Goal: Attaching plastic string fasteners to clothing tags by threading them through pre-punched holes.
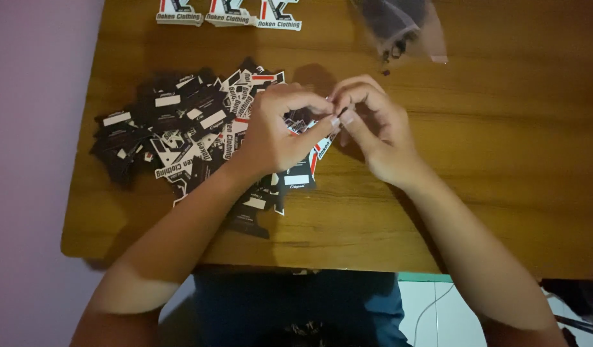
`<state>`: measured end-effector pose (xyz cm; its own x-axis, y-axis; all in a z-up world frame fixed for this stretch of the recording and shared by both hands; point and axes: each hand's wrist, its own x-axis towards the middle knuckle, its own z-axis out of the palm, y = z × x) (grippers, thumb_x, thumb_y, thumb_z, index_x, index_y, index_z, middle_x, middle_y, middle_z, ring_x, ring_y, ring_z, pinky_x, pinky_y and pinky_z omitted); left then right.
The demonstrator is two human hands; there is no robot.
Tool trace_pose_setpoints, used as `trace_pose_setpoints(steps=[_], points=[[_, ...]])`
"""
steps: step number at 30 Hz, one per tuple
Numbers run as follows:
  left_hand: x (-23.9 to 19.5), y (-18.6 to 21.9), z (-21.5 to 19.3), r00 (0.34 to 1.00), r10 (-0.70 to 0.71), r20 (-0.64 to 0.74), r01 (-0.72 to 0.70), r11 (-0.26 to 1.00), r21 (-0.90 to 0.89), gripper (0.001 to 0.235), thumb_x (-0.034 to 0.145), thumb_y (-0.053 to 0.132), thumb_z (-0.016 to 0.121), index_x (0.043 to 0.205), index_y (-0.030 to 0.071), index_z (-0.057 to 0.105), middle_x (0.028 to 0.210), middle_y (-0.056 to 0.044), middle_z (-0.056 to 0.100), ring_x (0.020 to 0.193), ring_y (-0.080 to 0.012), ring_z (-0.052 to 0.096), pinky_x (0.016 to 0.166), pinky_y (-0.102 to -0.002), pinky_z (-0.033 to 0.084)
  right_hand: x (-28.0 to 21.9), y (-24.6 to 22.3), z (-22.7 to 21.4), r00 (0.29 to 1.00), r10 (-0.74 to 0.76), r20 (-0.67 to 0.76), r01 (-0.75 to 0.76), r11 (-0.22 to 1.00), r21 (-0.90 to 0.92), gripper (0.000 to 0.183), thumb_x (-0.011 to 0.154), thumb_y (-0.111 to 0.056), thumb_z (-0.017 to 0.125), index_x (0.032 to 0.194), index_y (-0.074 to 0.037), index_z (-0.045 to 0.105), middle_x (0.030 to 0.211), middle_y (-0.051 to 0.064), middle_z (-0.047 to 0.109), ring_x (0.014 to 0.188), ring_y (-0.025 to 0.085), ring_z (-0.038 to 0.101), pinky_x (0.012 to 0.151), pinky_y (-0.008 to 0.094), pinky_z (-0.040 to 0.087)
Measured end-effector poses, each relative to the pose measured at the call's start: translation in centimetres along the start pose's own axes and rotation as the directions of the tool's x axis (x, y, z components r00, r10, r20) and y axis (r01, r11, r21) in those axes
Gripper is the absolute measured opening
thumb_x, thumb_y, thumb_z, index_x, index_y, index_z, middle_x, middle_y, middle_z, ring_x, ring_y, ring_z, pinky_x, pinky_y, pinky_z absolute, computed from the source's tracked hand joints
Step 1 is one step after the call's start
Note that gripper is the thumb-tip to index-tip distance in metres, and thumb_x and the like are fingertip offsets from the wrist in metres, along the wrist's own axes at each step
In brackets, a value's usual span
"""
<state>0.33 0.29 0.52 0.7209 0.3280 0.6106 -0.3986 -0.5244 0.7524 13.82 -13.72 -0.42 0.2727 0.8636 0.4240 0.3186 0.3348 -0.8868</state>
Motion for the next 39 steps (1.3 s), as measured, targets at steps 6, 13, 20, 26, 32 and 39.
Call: trace_pose_setpoints(steps=[6, 13, 20, 26, 32, 39], points=[[-0.1, 0.0, 0.3, 0.999, 0.03, -0.017, -0.03, 0.999, 0.016, 0.005, 0.088, 0.003, 0.076, 0.092, 0.005, 0.076, 0.079, -0.014, 0.073, 0.08, -0.0336, 0.072, 0.077, -0.041, 0.054, -0.1, 0.3, 0.4, 1.0, -0.01, -0.016, 0.011, 0.999, 0.04, 0.016, 0.111, -0.01, 0.044, 0.105, 0.001, 0.054, 0.112, 0.016, 0.051, 0.101, 0.02, 0.053, 0.063, 0.029, 0.059], [-0.6, -0.9, 0.7, 1.0, 0.006, -0.026, -0.005, 0.999, 0.034, 0.007, 0.092, 0.008, 0.072, 0.098, 0.007, 0.076, 0.088, -0.013, 0.075, 0.091, -0.0322, 0.071, 0.088, -0.042, 0.052, 0.1, 0.2, 0.4, 0.992, -0.095, -0.086, 0.084, 0.989, -0.12, 0.014, 0.111, -0.008, 0.047, 0.101, -0.002, 0.055, 0.111, 0.014, 0.055, 0.119, 0.028, 0.05, 0.103, 0.042, 0.038], [-0.5, -1.3, 0.6, 0.998, 0.055, -0.01, -0.055, 0.997, 0.058, 0.005, 0.092, 0.009, 0.075, 0.096, 0.009, 0.077, 0.088, -0.012, 0.076, 0.09, -0.0329, 0.071, 0.085, -0.043, 0.052, 0.3, -0.1, 0.9, 0.988, -0.08, -0.133, 0.073, 0.996, -0.051, 0.015, 0.112, -0.012, 0.046, 0.102, -0.003, 0.052, 0.112, 0.013, 0.053, 0.119, 0.025, 0.047, 0.104, 0.039, 0.034], [-0.8, -2.2, 1.1, 0.994, 0.107, -0.019, -0.104, 0.99, 0.095, 0.003, 0.091, 0.012, 0.078, 0.092, 0.009, 0.077, 0.088, -0.012, 0.076, 0.09, -0.0336, 0.071, 0.083, -0.043, 0.054, 0.1, -0.2, 0.9, 0.982, -0.104, -0.158, 0.098, 0.994, -0.043, 0.011, 0.109, -0.003, 0.05, 0.103, 0.003, 0.056, 0.1, 0.015, 0.056, 0.102, 0.026, 0.053, 0.094, 0.037, 0.039], [-0.8, -3.6, 1.0, 0.984, 0.176, -0.014, -0.174, 0.979, 0.106, 0.006, 0.086, 0.012, 0.081, 0.087, 0.009, 0.076, 0.086, -0.011, 0.075, 0.089, -0.0343, 0.07, 0.08, -0.043, 0.054, -0.4, 0.2, 0.8, 0.978, -0.042, -0.204, 0.048, 0.999, 0.025, 0.009, 0.108, -0.002, 0.053, 0.104, 0.004, 0.058, 0.091, 0.014, 0.06, 0.089, 0.023, 0.061, 0.085, 0.036, 0.05], [-0.6, -2.4, 0.8, 0.985, 0.173, 0.017, -0.173, 0.973, 0.151, 0.011, 0.09, 0.018, 0.077, 0.086, 0.009, 0.071, 0.088, -0.007, 0.074, 0.088, -0.0338, 0.07, 0.079, -0.044, 0.051, -0.7, 0.4, 0.9, 0.97, 0.029, -0.242, 0.009, 0.988, 0.157, 0.007, 0.108, 0.001, 0.05, 0.105, 0.004, 0.054, 0.091, 0.014, 0.06, 0.086, 0.019, 0.062, 0.08, 0.033, 0.053]])
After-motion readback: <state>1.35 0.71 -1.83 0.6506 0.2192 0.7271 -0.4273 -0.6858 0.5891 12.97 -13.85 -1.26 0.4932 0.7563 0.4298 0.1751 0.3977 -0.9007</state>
